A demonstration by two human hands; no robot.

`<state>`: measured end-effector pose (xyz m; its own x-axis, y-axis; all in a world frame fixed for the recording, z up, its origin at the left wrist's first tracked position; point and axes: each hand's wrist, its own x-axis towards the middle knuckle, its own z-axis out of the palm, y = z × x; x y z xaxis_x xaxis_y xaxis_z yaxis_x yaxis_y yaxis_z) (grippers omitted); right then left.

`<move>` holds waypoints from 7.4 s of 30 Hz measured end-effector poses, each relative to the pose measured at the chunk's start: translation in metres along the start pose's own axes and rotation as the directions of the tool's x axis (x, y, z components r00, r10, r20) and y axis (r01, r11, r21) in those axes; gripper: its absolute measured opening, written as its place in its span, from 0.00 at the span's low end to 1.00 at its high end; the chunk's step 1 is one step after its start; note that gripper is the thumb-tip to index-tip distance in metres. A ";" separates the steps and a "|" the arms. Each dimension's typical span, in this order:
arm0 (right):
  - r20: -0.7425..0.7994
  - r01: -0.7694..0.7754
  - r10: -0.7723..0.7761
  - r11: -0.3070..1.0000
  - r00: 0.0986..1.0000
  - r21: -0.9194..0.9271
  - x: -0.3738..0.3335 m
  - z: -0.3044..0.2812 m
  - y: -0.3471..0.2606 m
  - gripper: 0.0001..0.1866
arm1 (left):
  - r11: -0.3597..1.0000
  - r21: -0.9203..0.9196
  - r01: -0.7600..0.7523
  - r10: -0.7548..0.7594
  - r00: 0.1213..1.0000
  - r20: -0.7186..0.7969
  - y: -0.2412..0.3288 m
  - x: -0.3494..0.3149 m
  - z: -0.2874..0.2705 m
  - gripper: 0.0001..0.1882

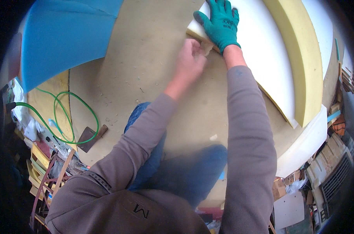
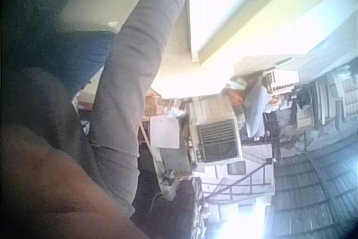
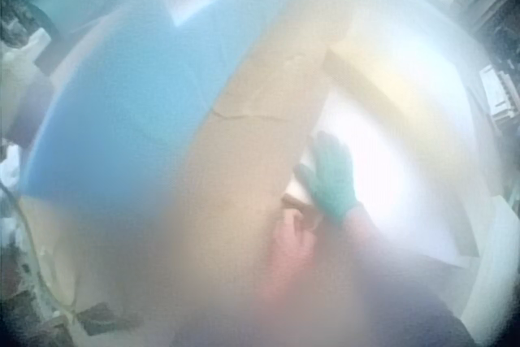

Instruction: The person sprays adhesive onto a yellow foam piece using a spray gun, then places a white foam sheet on top and presses it down. They peel off a paper backing from the white foam and continue to align and press the foam layers together.

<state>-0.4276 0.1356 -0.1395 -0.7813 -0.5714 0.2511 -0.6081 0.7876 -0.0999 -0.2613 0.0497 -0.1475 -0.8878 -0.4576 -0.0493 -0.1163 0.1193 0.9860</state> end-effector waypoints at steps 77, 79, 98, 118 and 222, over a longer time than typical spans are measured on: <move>-0.002 -0.079 0.079 0.997 0.997 0.019 -0.010 0.008 0.000 0.41 | 0.973 0.037 0.229 -0.231 0.966 0.111 0.026 0.021 -0.026 0.36; 0.015 -0.081 0.081 0.996 0.997 0.025 -0.009 0.005 -0.001 0.41 | 0.911 0.390 0.135 -0.190 0.976 0.105 0.027 0.027 -0.019 0.27; -0.155 0.033 -0.027 0.999 0.987 0.042 -0.005 0.017 0.007 0.37 | 0.810 0.577 -0.103 -0.067 0.962 0.266 0.002 -0.016 0.022 0.03; 0.291 -0.343 0.427 0.049 0.856 0.938 -0.086 -0.120 0.059 0.27 | 0.801 0.545 -0.248 -0.081 0.857 0.509 0.006 -0.083 0.031 0.06; 0.736 -0.636 0.422 -0.378 0.529 0.673 -0.165 -0.055 -0.006 0.26 | 0.904 0.242 -0.352 0.299 0.926 0.230 0.032 -0.034 0.044 0.02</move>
<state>-0.2877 0.2382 -0.1271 -0.7733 -0.1398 -0.6185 0.6320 -0.0901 -0.7697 -0.2545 0.1074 -0.1210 -0.9594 -0.1855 0.2123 0.0995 0.4820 0.8705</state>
